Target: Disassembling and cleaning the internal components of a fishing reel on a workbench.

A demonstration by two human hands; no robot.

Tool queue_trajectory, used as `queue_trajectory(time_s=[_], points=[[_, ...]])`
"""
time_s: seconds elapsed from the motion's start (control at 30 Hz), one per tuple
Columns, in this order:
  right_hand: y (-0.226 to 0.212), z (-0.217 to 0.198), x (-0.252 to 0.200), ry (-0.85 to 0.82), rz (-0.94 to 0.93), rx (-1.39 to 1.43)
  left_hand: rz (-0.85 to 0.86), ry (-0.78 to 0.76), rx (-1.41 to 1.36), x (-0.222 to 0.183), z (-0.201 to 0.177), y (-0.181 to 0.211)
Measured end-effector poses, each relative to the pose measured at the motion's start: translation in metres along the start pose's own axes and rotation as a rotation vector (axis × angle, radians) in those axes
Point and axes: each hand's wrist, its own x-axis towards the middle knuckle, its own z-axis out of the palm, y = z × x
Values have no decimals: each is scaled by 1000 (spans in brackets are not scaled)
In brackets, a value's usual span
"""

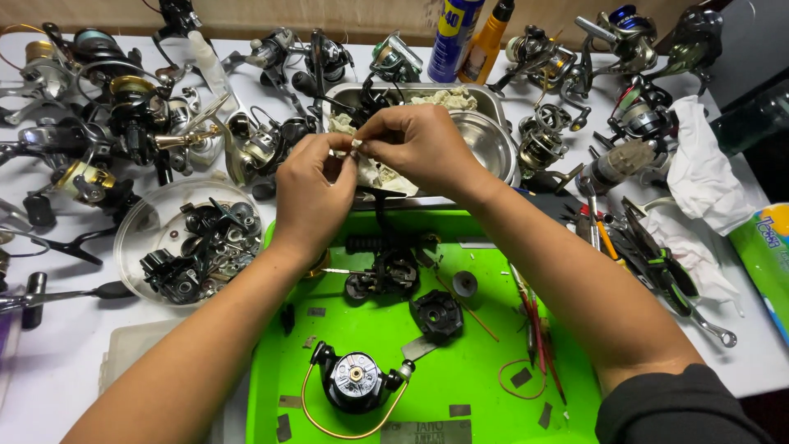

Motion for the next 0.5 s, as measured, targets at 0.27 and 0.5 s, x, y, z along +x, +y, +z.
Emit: queue_trajectory(time_s=[0.27,0.5], points=[[26,-6,7,-117,-167,-293,217,-105,-7,1,-11,35],[-47,-79,-58,-32,-381,-523,309,-212,23,-1,-12,34]])
